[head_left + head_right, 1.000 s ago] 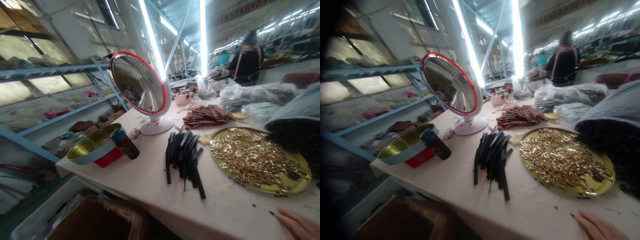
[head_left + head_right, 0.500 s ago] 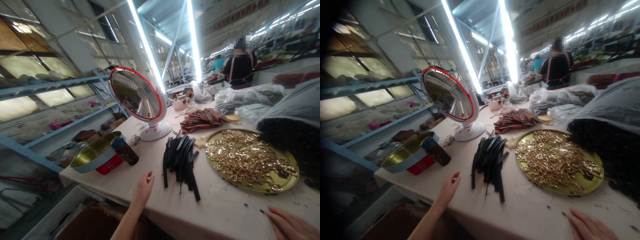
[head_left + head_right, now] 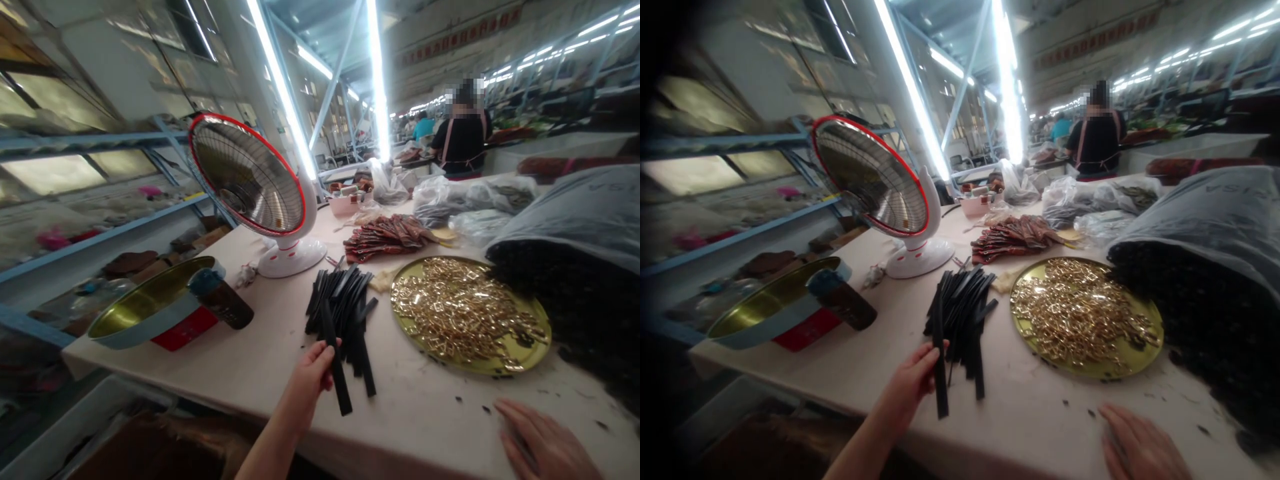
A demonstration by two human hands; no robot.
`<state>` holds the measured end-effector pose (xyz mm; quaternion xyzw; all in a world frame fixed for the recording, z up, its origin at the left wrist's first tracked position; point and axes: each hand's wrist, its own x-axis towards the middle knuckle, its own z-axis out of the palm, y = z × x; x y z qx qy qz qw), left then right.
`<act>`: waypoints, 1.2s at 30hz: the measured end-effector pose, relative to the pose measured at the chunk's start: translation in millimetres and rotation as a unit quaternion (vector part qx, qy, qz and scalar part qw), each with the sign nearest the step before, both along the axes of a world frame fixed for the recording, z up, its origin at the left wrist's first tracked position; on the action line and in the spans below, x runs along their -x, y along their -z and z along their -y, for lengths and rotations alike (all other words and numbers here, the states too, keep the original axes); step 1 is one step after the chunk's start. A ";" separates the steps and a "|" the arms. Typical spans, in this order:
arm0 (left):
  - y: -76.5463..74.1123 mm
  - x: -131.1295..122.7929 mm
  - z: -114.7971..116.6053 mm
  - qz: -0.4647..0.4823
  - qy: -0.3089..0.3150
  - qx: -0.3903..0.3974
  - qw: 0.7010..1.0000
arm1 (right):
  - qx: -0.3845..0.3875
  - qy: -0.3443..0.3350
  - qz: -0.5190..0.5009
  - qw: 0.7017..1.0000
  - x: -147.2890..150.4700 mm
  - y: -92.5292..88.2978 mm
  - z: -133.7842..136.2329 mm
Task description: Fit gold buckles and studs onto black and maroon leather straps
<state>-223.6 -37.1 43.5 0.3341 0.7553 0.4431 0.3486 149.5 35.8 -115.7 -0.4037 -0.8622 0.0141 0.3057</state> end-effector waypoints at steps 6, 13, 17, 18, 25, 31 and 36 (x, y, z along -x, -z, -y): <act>22.8 -129.0 15.2 0.372 0.199 0.055 0.905 | 0.339 0.051 -0.221 0.913 28.3 -84.8 17.5; 35.5 -189.6 14.3 0.412 0.289 0.168 0.848 | 0.524 0.021 -0.370 0.767 33.2 -115.4 -2.7; 41.0 -200.0 11.6 0.446 0.270 0.171 0.836 | 0.542 0.033 -0.372 0.753 25.0 -106.5 -9.8; 42.4 -202.9 10.6 0.450 0.266 0.171 0.835 | 0.546 0.027 -0.367 0.752 24.0 -103.8 -10.6; 43.9 -218.7 -5.6 0.462 0.129 0.107 0.871 | 0.576 0.020 -0.311 0.756 3.5 -101.0 3.9; 43.9 -221.4 -11.0 0.488 -0.044 0.086 0.868 | 0.581 0.028 -0.311 0.752 -27.9 -118.8 40.6; 46.4 -225.6 0.1 0.507 -0.071 0.095 0.854 | 0.558 0.023 -0.290 0.777 -30.3 -119.9 49.1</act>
